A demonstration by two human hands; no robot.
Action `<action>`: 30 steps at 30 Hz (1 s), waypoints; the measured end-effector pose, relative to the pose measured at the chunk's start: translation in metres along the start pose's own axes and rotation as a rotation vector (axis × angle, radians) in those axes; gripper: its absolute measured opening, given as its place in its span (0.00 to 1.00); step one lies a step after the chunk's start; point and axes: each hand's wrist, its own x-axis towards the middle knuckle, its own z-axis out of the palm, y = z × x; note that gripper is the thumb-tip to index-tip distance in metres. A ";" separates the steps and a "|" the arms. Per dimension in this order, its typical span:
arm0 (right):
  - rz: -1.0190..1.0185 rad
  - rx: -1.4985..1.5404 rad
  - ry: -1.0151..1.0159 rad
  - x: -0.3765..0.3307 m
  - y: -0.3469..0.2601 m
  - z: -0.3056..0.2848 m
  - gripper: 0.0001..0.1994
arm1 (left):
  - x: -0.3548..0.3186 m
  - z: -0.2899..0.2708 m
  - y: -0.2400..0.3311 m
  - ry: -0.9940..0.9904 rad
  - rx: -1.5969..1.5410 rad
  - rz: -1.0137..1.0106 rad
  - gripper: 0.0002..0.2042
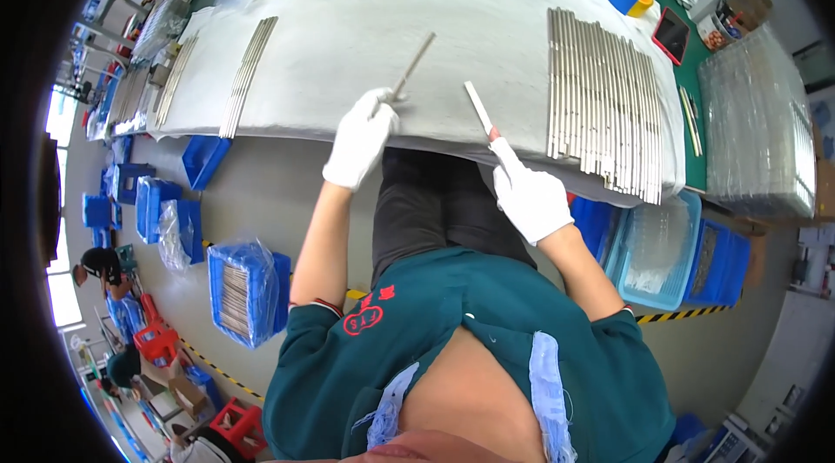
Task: Manually filing the ends of thin metal rods to smooth them in a factory environment.
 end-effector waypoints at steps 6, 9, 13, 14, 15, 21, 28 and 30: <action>-0.030 -0.065 0.078 -0.013 0.011 0.007 0.30 | -0.055 0.021 0.014 -0.119 -0.624 -0.376 0.10; -0.014 -0.122 0.060 -0.014 0.011 0.004 0.29 | -0.060 0.009 0.030 -0.162 -0.401 -0.498 0.09; -0.054 -0.128 0.048 -0.016 0.010 -0.003 0.28 | -0.059 0.003 0.025 -0.265 -0.481 -0.480 0.11; -0.064 -0.108 0.053 -0.017 0.011 -0.003 0.28 | -0.057 0.004 0.024 -0.268 -0.483 -0.482 0.11; -0.061 -0.110 0.051 -0.017 0.012 -0.002 0.28 | -0.056 0.005 0.023 -0.268 -0.416 -0.506 0.12; -0.085 -0.112 0.112 -0.020 0.020 0.006 0.28 | -0.048 0.005 0.019 -0.283 -0.405 -0.567 0.12; -0.154 -0.099 0.106 -0.025 0.003 -0.007 0.24 | -0.041 0.000 0.023 -0.302 -0.327 -0.477 0.14; -0.190 -0.222 -0.001 -0.025 0.003 -0.007 0.25 | -0.038 -0.003 0.019 -0.323 -0.323 -0.493 0.14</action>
